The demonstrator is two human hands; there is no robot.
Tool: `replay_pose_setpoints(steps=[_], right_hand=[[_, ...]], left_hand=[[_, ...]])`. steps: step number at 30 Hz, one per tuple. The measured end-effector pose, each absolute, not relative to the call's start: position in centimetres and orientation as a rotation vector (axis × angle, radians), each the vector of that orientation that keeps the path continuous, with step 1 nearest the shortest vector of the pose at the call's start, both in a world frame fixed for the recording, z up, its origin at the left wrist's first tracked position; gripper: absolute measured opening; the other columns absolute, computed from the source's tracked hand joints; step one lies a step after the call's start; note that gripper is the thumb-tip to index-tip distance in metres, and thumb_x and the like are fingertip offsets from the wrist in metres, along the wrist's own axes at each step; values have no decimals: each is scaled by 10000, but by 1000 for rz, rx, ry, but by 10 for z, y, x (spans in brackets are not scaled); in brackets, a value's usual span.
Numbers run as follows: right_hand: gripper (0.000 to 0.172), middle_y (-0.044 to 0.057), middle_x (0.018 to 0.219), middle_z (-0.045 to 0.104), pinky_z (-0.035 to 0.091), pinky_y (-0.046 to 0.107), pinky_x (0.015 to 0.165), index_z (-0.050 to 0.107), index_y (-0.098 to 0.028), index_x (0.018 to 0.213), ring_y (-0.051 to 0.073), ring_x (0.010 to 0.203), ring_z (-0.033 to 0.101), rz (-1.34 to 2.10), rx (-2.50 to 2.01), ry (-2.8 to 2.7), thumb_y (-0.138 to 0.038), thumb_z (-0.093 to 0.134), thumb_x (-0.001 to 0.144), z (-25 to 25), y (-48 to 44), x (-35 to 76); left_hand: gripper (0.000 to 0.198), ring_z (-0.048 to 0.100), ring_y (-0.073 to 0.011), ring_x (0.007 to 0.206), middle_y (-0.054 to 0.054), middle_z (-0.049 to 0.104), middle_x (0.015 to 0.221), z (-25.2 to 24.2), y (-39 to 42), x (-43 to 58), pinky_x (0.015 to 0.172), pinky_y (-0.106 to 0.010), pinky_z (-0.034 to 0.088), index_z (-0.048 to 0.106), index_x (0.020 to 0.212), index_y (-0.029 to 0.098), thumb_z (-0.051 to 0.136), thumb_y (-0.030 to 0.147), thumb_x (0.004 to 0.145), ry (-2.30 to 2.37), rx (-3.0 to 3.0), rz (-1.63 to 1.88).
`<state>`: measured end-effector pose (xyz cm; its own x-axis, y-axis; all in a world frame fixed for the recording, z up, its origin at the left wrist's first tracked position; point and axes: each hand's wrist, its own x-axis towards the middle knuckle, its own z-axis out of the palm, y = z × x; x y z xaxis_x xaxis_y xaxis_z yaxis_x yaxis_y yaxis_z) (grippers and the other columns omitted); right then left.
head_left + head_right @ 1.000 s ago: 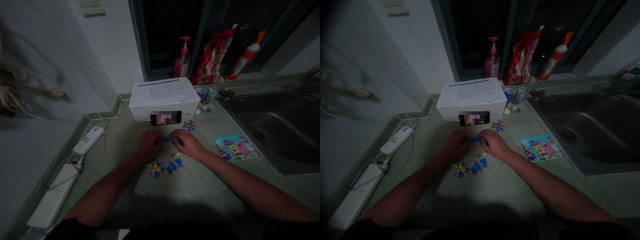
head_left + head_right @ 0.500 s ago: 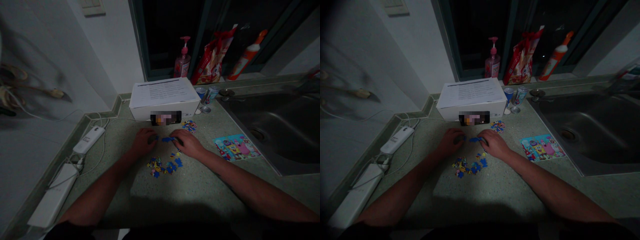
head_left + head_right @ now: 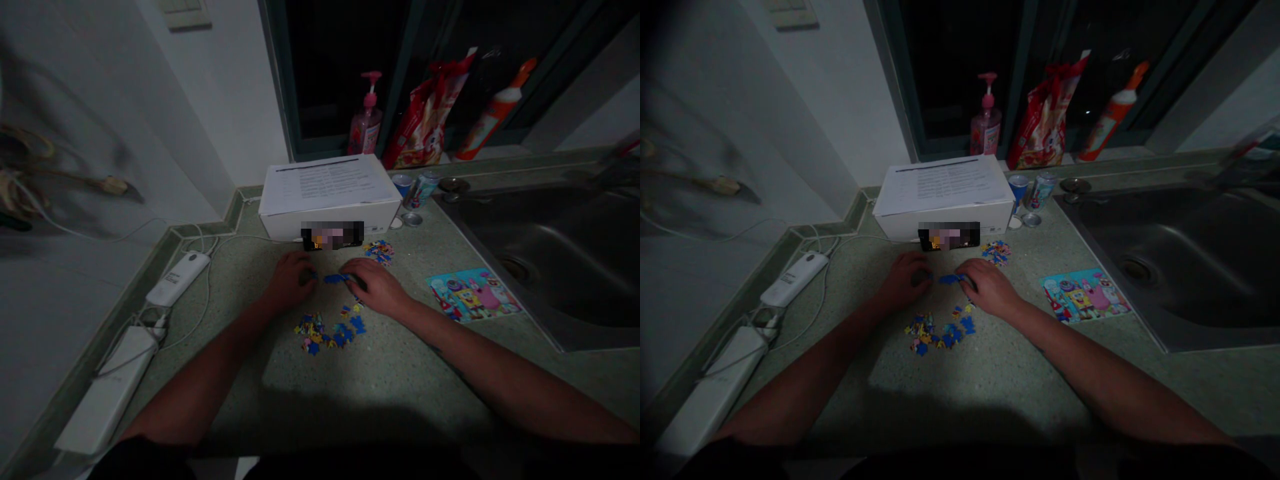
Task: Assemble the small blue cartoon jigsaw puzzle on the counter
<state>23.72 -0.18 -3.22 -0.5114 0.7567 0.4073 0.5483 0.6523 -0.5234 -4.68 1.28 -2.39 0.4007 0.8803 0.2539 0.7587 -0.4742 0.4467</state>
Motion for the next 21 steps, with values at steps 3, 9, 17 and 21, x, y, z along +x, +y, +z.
replay_pose_setpoints(steps=[3,9,17,21], right_hand=[[238,110,1204,774,536,531,1083,733,-243,1201,306,1191,706,436,-1006,-2257,-226,583,1017,-32,-2,237],[228,101,1213,772,537,523,1088,728,-258,1199,304,1202,704,435,-1011,-2253,-233,589,1020,-32,-2,237],[218,124,1217,778,545,527,1073,730,-224,1194,313,1196,709,419,-1000,-2259,-205,602,1018,-32,-2,237],[231,129,1221,779,544,536,1071,735,-215,1201,317,1189,712,416,-995,-2255,-198,599,1015,-34,-2,237]], left_hand=[[223,618,-356,1336,-119,709,1351,-24,12,-46,1197,-593,481,767,1013,236,828,203,801,1432,2396,696],[241,580,-354,1390,-118,685,1405,-22,5,-41,1240,-595,432,749,1023,227,842,201,803,1385,2444,696],[245,562,-356,1402,-119,677,1416,-23,4,-35,1248,-582,423,755,1053,221,836,217,821,1359,2464,673],[225,567,-360,1397,-121,678,1417,-23,6,-35,1236,-589,429,760,1056,217,819,237,839,1343,2471,658]])
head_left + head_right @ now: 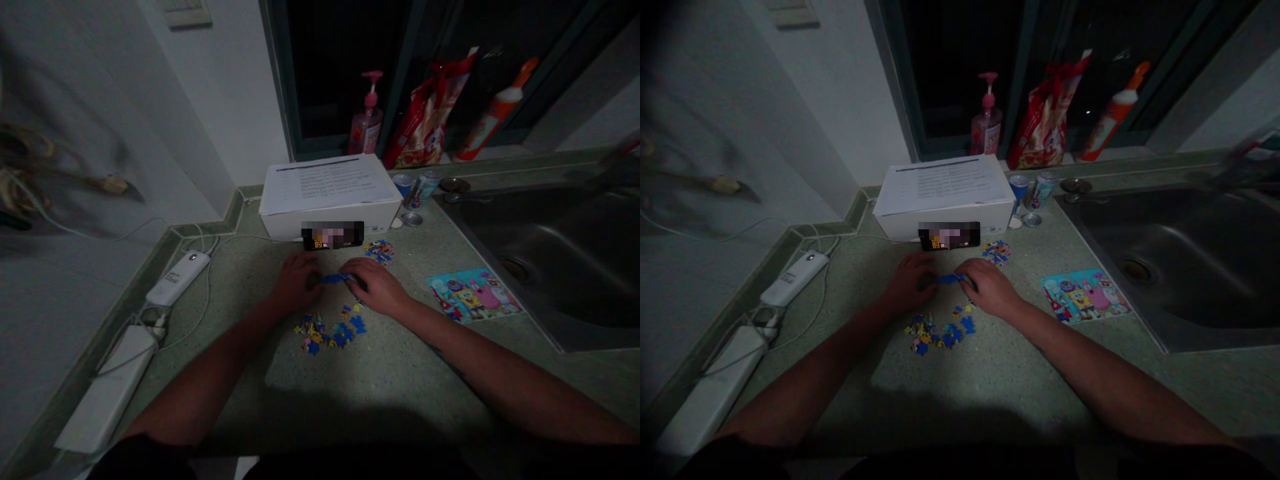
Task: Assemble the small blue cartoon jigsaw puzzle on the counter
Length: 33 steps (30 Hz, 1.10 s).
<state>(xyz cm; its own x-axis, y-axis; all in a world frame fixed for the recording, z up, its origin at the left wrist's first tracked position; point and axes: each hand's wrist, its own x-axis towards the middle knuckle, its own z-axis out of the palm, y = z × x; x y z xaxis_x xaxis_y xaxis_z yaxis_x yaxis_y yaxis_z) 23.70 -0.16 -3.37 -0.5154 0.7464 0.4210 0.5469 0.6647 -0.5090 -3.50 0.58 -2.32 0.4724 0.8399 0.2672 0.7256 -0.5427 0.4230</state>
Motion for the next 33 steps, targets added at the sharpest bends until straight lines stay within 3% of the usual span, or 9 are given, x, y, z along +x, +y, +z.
replay_pose_setpoints(steps=[18,24,33], right_hand=[[231,112,1217,773,528,517,1086,739,-234,1200,299,1211,701,426,-997,-2251,-225,583,1031,-34,-2,237],[225,119,1213,776,542,516,1082,733,-219,1201,305,1192,709,404,-989,-2260,-211,595,1024,-34,-1,237],[281,124,1213,778,556,554,1072,741,-224,1215,316,1187,713,398,-991,-2235,-149,632,968,-36,-1,237]], left_hand=[[210,592,-343,1359,-104,700,1356,-28,5,-36,1215,-582,454,789,1080,231,808,259,873,1315,2504,712],[110,601,-331,1341,-90,719,1325,-28,3,-38,1214,-581,454,799,1001,243,778,229,894,1311,2513,727],[257,610,-338,1324,-115,715,1318,-26,1,-37,1194,-571,473,767,1103,211,818,258,856,1342,2530,724]])
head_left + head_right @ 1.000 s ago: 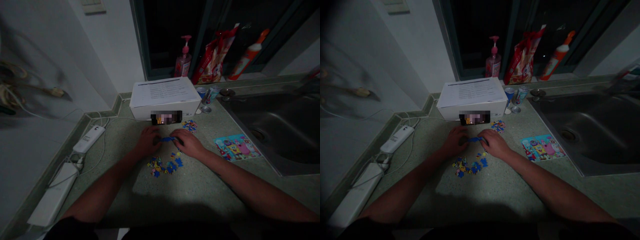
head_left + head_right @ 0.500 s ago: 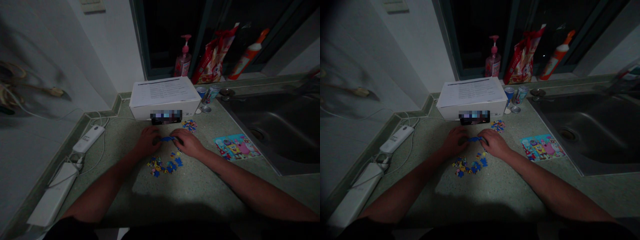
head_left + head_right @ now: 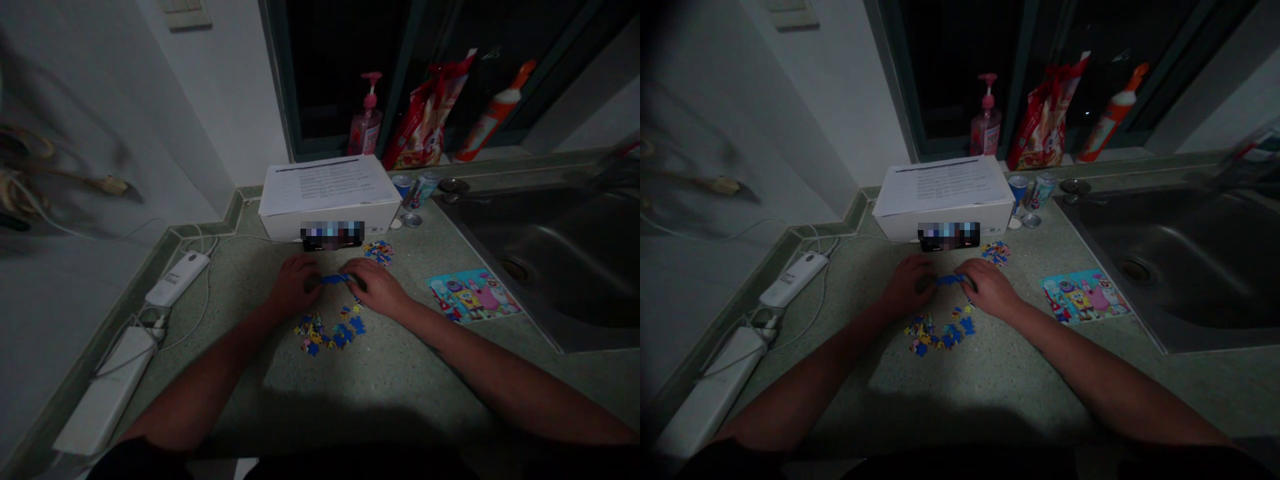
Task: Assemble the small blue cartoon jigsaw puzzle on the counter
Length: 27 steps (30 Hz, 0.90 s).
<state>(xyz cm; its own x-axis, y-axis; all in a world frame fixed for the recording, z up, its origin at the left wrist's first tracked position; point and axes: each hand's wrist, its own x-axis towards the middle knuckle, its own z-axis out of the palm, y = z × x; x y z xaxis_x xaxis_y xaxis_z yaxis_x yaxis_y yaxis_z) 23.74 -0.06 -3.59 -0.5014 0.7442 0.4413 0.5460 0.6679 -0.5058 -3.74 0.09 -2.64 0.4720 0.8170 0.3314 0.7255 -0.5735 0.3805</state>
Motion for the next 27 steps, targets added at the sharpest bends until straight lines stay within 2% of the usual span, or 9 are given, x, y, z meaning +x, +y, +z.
replay_pose_setpoints(steps=[18,27], right_hand=[[286,135,1209,780,551,574,1080,753,-219,1219,321,1191,712,401,-1001,-2248,-138,596,994,-39,0,239],[302,128,1207,776,548,533,1083,753,-218,1219,302,1181,712,394,-1014,-2251,-123,561,1006,-40,0,239]], left_hand=[[193,616,-330,1318,-106,716,1315,-25,2,-37,1197,-573,472,781,1086,226,771,240,894,1319,2522,684],[195,606,-332,1330,-109,715,1312,-27,3,-36,1202,-572,471,790,1088,222,766,243,895,1322,2515,688]])
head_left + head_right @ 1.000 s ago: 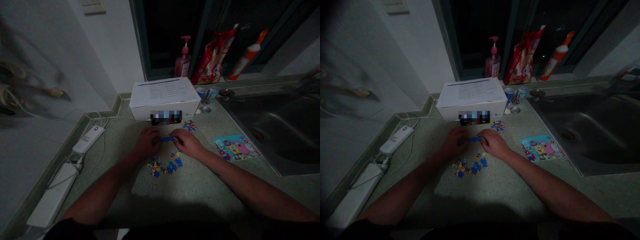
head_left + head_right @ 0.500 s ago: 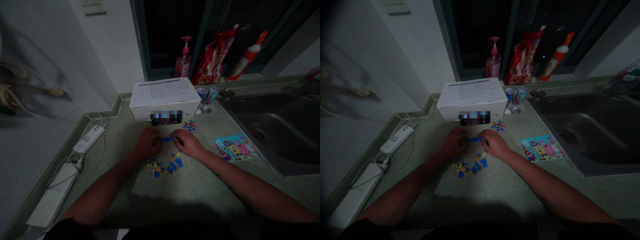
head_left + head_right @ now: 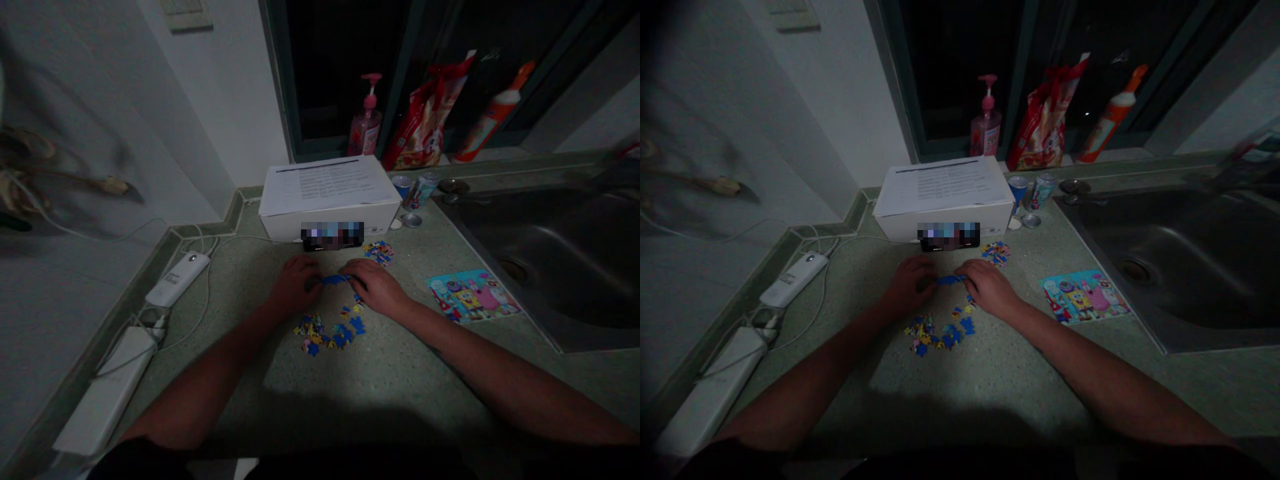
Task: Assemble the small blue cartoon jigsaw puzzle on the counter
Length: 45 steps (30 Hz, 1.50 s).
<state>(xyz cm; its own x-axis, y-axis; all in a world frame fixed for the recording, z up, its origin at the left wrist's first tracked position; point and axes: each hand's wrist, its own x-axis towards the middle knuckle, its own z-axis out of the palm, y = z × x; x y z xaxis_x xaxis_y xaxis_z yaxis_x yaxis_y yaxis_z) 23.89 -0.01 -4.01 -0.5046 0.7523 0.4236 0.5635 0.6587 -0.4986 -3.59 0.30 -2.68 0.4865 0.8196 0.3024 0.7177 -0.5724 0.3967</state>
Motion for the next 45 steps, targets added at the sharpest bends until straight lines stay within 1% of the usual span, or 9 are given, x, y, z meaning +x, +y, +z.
replay_pose_setpoints(steps=[3,10,15,20,26,31,40,45], right_hand=[[294,127,1202,776,551,534,1077,752,-212,1210,304,1176,713,394,-1015,-2256,-126,554,1011,-40,0,239],[311,109,1199,779,551,534,1074,761,-249,1218,301,1181,714,409,-1016,-2247,-139,558,1010,-39,0,239],[321,120,1198,780,551,556,1076,766,-237,1215,308,1177,715,407,-1009,-2239,-128,556,999,-40,0,239],[342,103,1202,782,546,555,1085,777,-264,1234,304,1185,712,423,-1018,-2234,-144,560,999,-41,1,240],[323,110,1202,779,547,543,1082,765,-249,1219,302,1188,712,411,-1017,-2239,-144,547,1005,-39,0,239],[316,122,1213,777,547,560,1085,765,-246,1215,312,1197,708,415,-1018,-2240,-136,571,991,-39,0,239],[316,92,1194,780,549,525,1084,768,-268,1209,297,1185,714,412,-1016,-2236,-147,568,997,-39,0,240],[317,113,1194,782,552,537,1077,772,-242,1212,308,1184,715,414,-1003,-2241,-136,576,986,-39,0,240]], left_hand=[[190,615,-331,1320,-109,716,1304,-27,4,-36,1201,-575,474,793,1081,223,764,239,893,1320,2514,697],[183,616,-332,1321,-100,722,1300,-27,3,-36,1195,-578,479,788,1076,232,765,235,894,1322,2510,696],[186,613,-337,1317,-116,718,1309,-27,3,-36,1187,-579,484,787,1079,216,762,234,896,1312,2526,696],[191,618,-331,1316,-94,718,1310,-27,4,-36,1186,-585,482,785,1077,245,764,232,887,1323,2516,689],[180,618,-330,1317,-108,720,1298,-26,3,-36,1179,-566,495,791,1079,227,756,234,902,1312,2533,701],[181,615,-329,1329,-105,717,1315,-27,4,-36,1196,-579,477,794,1078,233,753,245,903,1313,2518,678],[183,616,-331,1319,-100,720,1309,-24,3,-35,1193,-582,488,805,1079,245,751,245,904,1312,2508,685],[183,618,-329,1326,-105,720,1314,-26,4,-35,1204,-570,483,802,1085,234,749,244,910,1307,2515,683]])
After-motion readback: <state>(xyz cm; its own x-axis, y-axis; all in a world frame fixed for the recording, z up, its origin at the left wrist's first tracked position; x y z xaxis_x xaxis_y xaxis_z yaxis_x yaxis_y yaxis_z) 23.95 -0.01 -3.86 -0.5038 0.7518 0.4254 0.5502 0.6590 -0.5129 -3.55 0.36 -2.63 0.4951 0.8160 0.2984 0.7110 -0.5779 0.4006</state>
